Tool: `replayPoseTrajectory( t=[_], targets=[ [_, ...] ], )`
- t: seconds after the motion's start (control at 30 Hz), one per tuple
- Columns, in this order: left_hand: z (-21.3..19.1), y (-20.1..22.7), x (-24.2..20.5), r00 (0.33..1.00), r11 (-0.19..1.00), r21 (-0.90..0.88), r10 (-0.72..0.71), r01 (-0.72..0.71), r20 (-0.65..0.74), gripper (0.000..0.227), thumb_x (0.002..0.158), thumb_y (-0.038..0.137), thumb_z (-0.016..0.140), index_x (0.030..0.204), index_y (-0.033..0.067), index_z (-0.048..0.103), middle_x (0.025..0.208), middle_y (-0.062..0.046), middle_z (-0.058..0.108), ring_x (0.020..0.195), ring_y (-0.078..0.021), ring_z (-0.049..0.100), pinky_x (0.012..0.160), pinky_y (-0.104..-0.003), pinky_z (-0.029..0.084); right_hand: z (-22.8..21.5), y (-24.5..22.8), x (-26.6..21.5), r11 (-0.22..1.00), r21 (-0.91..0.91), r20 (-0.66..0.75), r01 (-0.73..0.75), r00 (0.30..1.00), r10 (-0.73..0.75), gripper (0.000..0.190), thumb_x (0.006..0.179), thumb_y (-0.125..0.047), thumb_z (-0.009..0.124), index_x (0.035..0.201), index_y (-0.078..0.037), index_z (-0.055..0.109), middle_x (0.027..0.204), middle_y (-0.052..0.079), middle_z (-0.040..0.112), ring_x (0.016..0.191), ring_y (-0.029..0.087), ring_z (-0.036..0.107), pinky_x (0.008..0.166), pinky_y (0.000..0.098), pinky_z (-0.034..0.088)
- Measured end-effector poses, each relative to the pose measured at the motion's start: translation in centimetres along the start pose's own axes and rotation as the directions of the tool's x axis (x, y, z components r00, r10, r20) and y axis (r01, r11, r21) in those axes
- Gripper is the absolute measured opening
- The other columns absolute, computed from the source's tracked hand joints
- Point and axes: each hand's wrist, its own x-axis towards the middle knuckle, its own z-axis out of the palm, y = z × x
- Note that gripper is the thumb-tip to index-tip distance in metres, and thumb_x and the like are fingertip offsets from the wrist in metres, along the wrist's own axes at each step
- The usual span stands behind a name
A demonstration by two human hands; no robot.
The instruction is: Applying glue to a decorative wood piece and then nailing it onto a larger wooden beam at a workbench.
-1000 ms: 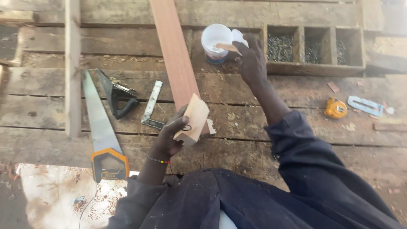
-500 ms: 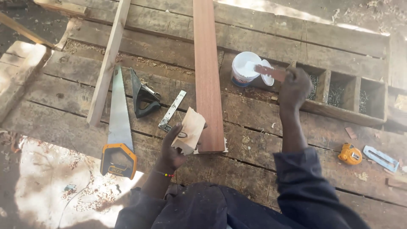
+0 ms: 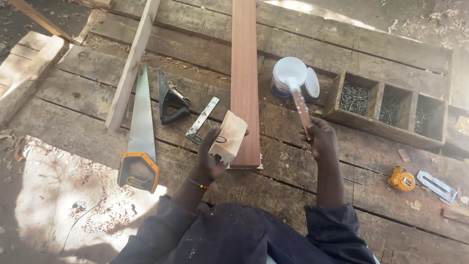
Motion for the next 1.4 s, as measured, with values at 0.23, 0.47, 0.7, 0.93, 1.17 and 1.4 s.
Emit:
replayPoseTrajectory(
  t=[0.23,0.47,0.7,0.93,1.17,1.4],
  targets=[
    [1.0,0.9,-1.0,0.999,0.999,-0.036,0.041,-0.041,0.001,0.045,0.089,0.040,0.071,0.112,0.0020,0.076,0.100,-0.026,0.077,0.073,-0.0359,0.076,0.057,-0.035,0.059,-0.1,2.7,-0.6,1.000,-0.010,0.130,-0.012,0.991,0.013,0.038,0.094,-0.004,0.058,0.132,0.001,0.057,0.094,0.017,0.069,0.071,0.026,0.074,0.046,0.0273,0.059],
    [-3.3,1.9,1.4,0.988,0.980,-0.124,0.157,-0.157,-0.006,0.045,0.088,0.035,0.074,0.113,-0.0023,0.075,0.109,-0.028,0.075,0.086,-0.0428,0.076,0.072,-0.047,0.062,3.6,0.9,-7.8,0.990,0.121,0.306,0.072,0.946,-0.107,0.030,0.095,-0.009,0.066,0.124,-0.006,0.058,0.088,0.015,0.065,0.066,0.025,0.068,0.044,0.0277,0.053],
    [-8.6,3.5,3.9,0.993,0.989,-0.115,0.104,-0.097,0.057,0.042,0.090,0.030,0.073,0.115,-0.0040,0.075,0.115,-0.026,0.074,0.095,-0.0416,0.076,0.083,-0.049,0.061,7.7,-3.9,-15.4,0.956,-0.088,0.249,0.280,0.935,-0.251,0.028,0.090,0.001,0.076,0.114,0.009,0.067,0.095,0.028,0.070,0.080,0.033,0.074,0.064,0.0383,0.062],
    [-9.4,2.7,4.7,0.954,0.969,-0.112,0.237,-0.219,0.182,0.038,0.096,0.026,0.069,0.120,-0.0030,0.071,0.117,-0.026,0.071,0.104,-0.0410,0.071,0.093,-0.051,0.058,8.1,-4.9,-18.0,0.762,-0.345,0.256,0.548,0.836,-0.485,0.027,0.091,0.001,0.075,0.117,-0.003,0.075,0.100,0.023,0.075,0.095,0.036,0.075,0.070,0.0415,0.061],
    [-4.1,2.5,0.0,0.913,0.934,-0.001,0.349,-0.357,0.211,0.025,0.094,0.026,0.071,0.113,0.0110,0.074,0.110,-0.012,0.072,0.114,-0.0272,0.065,0.084,-0.044,0.058,9.1,-6.2,-20.2,0.376,-0.412,0.459,0.830,0.546,-0.701,0.022,0.097,0.000,0.068,0.117,-0.004,0.074,0.120,0.013,0.068,0.109,0.028,0.067,0.086,0.0358,0.057],
    [-7.7,2.3,1.2,0.247,0.040,0.272,0.559,-0.961,0.791,0.092,0.077,0.007,0.093,0.155,0.0111,0.043,0.149,-0.015,0.053,0.135,-0.0265,0.055,0.113,-0.042,0.050,9.2,-7.1,-20.3,0.679,-0.347,0.312,0.647,0.762,-0.567,0.019,0.094,0.003,0.066,0.112,0.001,0.073,0.117,0.014,0.072,0.107,0.025,0.070,0.089,0.0322,0.058]
  ],
)
